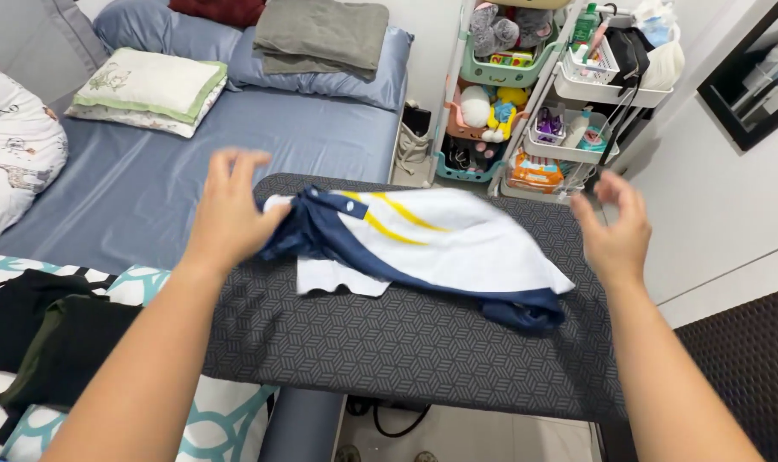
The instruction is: Folding a polo shirt on a small table.
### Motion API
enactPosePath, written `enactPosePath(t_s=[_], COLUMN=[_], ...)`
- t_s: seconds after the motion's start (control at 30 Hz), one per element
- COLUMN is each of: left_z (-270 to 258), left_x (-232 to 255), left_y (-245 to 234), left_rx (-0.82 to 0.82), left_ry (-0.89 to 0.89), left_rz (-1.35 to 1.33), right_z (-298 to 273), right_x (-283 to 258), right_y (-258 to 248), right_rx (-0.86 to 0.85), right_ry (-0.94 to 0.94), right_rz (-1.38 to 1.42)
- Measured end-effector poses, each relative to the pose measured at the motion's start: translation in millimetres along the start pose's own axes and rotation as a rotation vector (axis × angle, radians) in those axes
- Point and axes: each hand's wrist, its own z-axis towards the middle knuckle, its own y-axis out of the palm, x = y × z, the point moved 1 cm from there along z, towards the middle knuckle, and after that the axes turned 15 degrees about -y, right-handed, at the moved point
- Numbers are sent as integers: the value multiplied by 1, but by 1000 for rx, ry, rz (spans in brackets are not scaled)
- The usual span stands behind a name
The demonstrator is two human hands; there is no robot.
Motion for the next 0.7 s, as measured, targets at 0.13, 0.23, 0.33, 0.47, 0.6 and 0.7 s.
enactPosePath(t_s=[0.13,0.23,0.33,0.47,0.6,0.7], left_z=[-65,-95,-84,-45,-31,-4], left_x=[-87,-121,-97,-74,-119,-101], left_y=[76,126,142,157,201,171], left_rx=[-285,-371,-246,-262,-331,-444], left_ry=[-447,-736,-951,-1404,-1444,-1360], left_rz=[-93,-91,-172,-852,-945,-966], right_z=[-92,-137,-142,-137,-100,-41], right_x=[4,-17,-37,30,132,122], right_y=[-15,-13,4,24,2,-32], right_rx=[-295,-497,-555,-531,-132,-49], right_ry=[429,398,241,575,893,894], right_rz=[76,42,-196,106,876,793])
